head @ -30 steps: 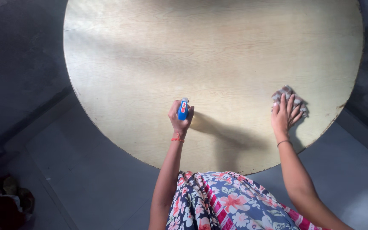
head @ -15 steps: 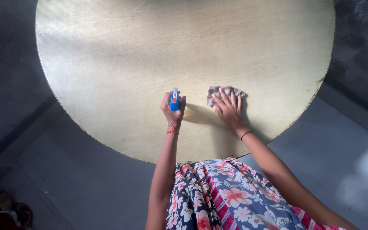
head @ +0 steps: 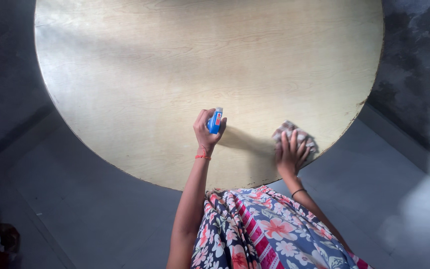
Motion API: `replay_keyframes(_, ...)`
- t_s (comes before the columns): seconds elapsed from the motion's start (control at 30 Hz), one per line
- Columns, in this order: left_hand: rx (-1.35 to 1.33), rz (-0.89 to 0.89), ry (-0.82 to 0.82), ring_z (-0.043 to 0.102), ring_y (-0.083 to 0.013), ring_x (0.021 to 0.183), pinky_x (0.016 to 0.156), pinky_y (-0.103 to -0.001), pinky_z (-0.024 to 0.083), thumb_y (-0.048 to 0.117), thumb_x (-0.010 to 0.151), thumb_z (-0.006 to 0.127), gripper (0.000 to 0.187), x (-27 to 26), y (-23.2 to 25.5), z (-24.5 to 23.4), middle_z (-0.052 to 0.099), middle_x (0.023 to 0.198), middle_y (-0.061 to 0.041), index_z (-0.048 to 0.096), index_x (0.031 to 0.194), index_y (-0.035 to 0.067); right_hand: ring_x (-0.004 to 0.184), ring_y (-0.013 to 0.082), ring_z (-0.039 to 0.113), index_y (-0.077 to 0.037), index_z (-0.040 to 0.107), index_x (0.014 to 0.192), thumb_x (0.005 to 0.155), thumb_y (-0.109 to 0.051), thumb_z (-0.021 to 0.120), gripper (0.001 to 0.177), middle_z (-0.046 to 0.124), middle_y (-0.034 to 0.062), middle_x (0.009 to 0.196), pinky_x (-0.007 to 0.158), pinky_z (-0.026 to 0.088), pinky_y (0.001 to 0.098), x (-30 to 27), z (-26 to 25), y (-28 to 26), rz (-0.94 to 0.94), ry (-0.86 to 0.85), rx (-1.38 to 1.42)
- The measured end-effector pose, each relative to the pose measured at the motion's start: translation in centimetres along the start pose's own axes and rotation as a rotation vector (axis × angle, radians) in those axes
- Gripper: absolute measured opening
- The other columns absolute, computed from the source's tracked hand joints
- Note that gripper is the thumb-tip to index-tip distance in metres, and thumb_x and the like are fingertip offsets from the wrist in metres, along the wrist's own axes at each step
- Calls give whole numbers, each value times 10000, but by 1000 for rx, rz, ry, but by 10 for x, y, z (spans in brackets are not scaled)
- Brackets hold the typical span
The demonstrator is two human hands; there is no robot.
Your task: The person cleans a large round wooden table by applying a liquid from a small blue bottle and wiping the surface with a cloth. The person moves around the table to cover different areas, holding the bottle in one hand and the cloth in the other.
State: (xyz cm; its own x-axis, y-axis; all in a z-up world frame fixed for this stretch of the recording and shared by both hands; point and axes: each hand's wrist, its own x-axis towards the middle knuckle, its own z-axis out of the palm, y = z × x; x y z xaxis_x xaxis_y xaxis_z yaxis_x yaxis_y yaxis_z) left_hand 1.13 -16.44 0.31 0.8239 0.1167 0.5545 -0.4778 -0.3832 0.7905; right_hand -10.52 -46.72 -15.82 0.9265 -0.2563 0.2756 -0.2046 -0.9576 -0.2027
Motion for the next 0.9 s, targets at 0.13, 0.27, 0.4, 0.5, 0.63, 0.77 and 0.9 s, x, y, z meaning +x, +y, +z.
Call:
replay_keyframes(0.13, -176, -184, 50, 651, -217, 684, 660, -333, 509, 185, 798, 797, 283, -6, 7, 24, 647, 793, -77, 695, 1014, 33, 1496, 514, 237, -326, 406, 1574, 1022, -559, 385, 600, 190, 74, 1723, 1177, 77, 710, -17, 5, -22, -266, -86, -62)
replay_keyframes(0.27, -146, -86, 47, 639, -222, 701, 668, -336, 504, 158, 778, 804, 302, -17, 21, 51, 628, 801, -78, 701, 1027, 23, 1519, 461, 234, -359, 443, 1570, 1017, -568, 387, 593, 198, 5, 1726, 1198, 75, 676, 17, -8, -27, -419, -162, -20)
replay_keyframes(0.4, -88, -31, 71, 634, -232, 730, 673, -339, 506, 147, 779, 801, 300, -19, 22, 55, 635, 843, -85, 683, 1024, 21, 1550, 445, 193, -312, 475, 1562, 1059, -467, 442, 528, 229, 5, 1735, 1255, 24, 668, 80, -21, -16, -412, -185, 183)
replay_keyframes(0.5, -114, -71, 37, 635, -221, 694, 659, -341, 504, 146, 784, 791, 266, -19, 22, 56, 631, 794, -72, 694, 1003, 31, 1540, 478, 98, -280, 499, 1529, 1004, -449, 520, 552, 231, 57, 1713, 1202, -22, 670, 132, -26, 7, -304, -190, 198)
replay_keyframes(0.63, -122, -68, 45, 645, -217, 709, 669, -335, 510, 133, 804, 771, 248, -24, 26, 51, 636, 814, -74, 683, 1012, 31, 1552, 498, 82, -241, 474, 1572, 1035, -416, 522, 567, 224, 65, 1729, 1206, 2, 685, 135, -28, 45, -123, -90, 170)
replay_keyframes(0.77, -107, -22, 74, 651, -219, 723, 679, -330, 514, 122, 812, 770, 223, -32, 32, 40, 635, 818, -77, 671, 992, 37, 1545, 537, 123, -218, 445, 1625, 1091, -402, 495, 568, 231, 97, 1744, 1213, 29, 704, 79, -12, 51, 5, 28, 159)
replay_keyframes(0.9, -122, -70, 44, 652, -219, 689, 654, -331, 515, 121, 806, 773, 258, -42, 37, 27, 627, 797, -80, 674, 1023, 22, 1539, 523, 205, -262, 477, 1590, 1066, -407, 437, 545, 254, 94, 1732, 1220, 83, 697, -2, 13, 8, 15, 26, 69)
